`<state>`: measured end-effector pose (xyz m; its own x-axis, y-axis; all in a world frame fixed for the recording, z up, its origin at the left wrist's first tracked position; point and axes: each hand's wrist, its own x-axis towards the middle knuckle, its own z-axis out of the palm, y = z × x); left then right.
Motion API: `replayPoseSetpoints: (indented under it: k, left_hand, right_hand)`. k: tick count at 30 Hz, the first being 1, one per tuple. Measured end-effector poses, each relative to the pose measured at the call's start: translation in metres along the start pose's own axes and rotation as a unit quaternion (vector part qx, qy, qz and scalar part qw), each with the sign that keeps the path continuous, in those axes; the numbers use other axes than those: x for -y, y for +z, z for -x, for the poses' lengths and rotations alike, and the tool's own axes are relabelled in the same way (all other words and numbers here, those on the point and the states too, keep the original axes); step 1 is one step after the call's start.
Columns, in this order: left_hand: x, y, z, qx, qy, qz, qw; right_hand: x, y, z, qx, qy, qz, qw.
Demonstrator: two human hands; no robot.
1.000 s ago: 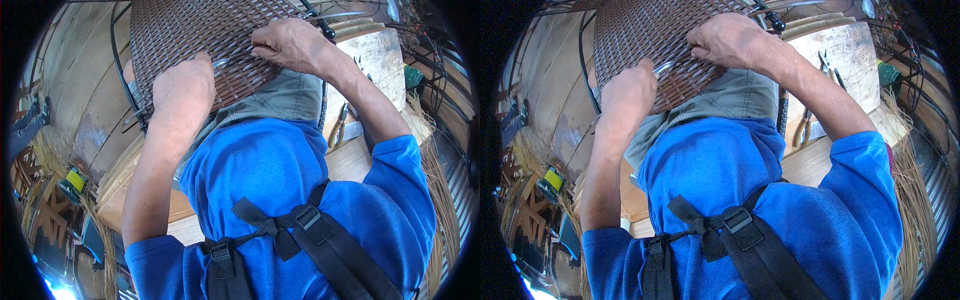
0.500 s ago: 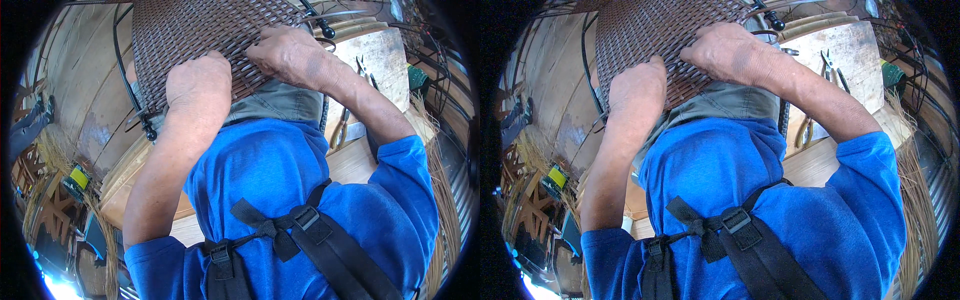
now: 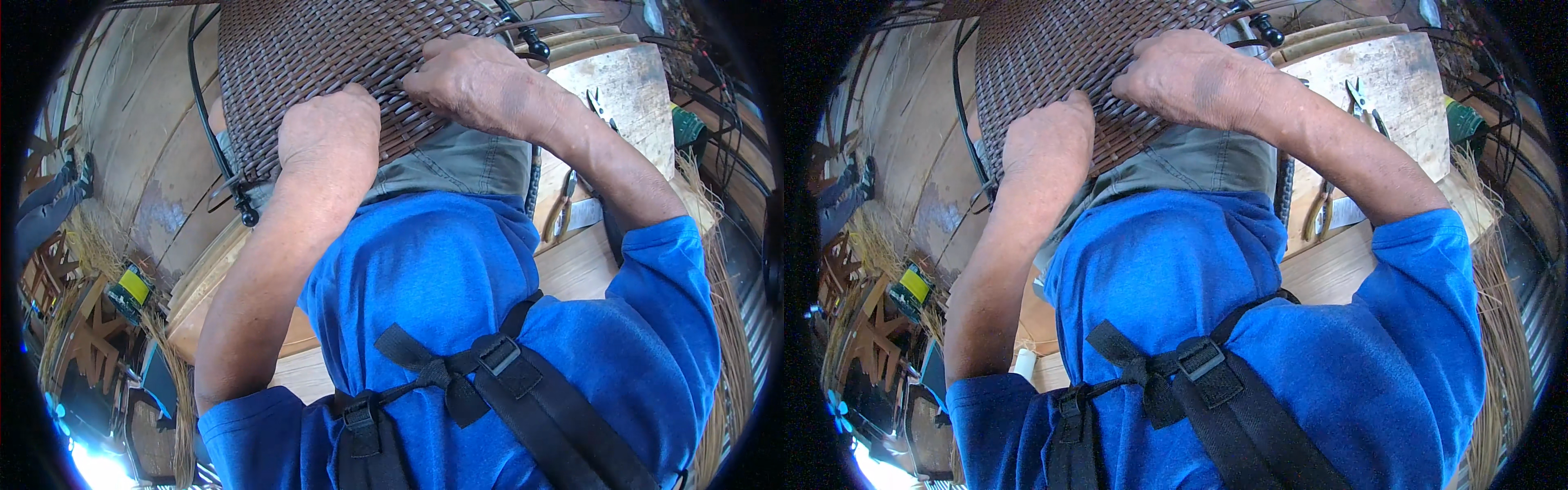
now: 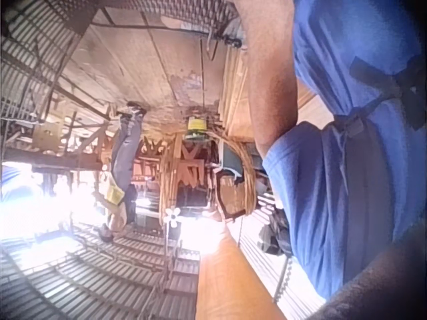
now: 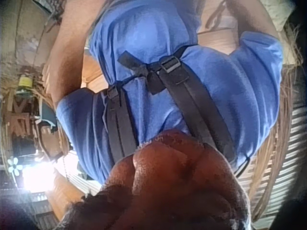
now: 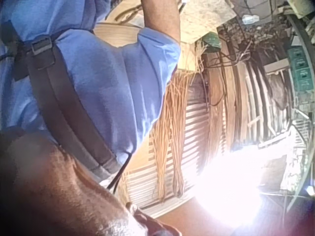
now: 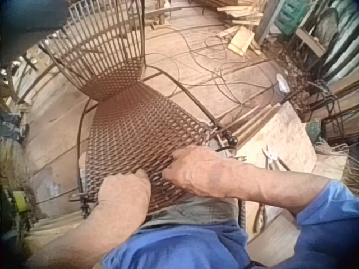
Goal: Weaving and repairing a wicker chair frame with rattan strips using pliers and a cutting tool.
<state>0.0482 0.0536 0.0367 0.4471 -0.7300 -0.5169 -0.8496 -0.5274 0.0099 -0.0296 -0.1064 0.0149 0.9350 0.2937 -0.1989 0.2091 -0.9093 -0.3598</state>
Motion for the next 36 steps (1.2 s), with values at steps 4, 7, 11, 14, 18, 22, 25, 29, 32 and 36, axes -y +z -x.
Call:
replayPoseSetpoints:
  k: [4,7,11,14,18,22,25,29,32,36]
  left_hand:
    - [0.016,0.016,-0.009,-0.002,-0.013,0.062,0.998]
    - [0.032,0.025,-0.016,-0.007,0.022,0.151,0.988]
    - [0.027,0.022,-0.018,0.022,0.015,0.138,0.990]
    - [0.021,0.021,-0.018,0.028,0.006,0.123,0.992]
    - [0.027,0.020,-0.017,0.036,-0.007,0.165,0.986]
    - [0.035,0.023,-0.025,0.081,0.003,0.216,0.973]
    - [0.038,0.016,-0.023,0.096,0.010,0.267,0.959]
    - [0.045,0.024,-0.022,0.099,-0.012,0.318,0.943]
    - [0.046,0.027,-0.022,0.093,-0.016,0.327,0.940]
    - [0.041,0.030,-0.025,0.067,0.016,0.287,0.956]
  right_hand:
    - [-0.001,-0.002,0.001,-0.010,0.004,-0.005,1.000]
    - [-0.004,0.004,-0.001,-0.002,0.041,-0.033,0.999]
    - [-0.011,0.016,-0.002,-0.037,0.059,-0.041,0.997]
    - [-0.004,0.004,-0.009,0.004,0.102,-0.042,0.994]
    - [-0.003,0.004,-0.020,0.056,0.130,-0.008,0.990]
    - [-0.005,0.007,-0.022,0.038,0.122,-0.005,0.992]
    - [-0.001,0.005,-0.025,0.062,0.125,0.016,0.990]
    - [0.001,0.011,-0.035,0.083,0.099,0.041,0.991]
    - [-0.001,0.013,-0.031,0.066,0.092,0.025,0.993]
    - [-0.017,0.011,-0.031,0.068,0.050,-0.026,0.996]
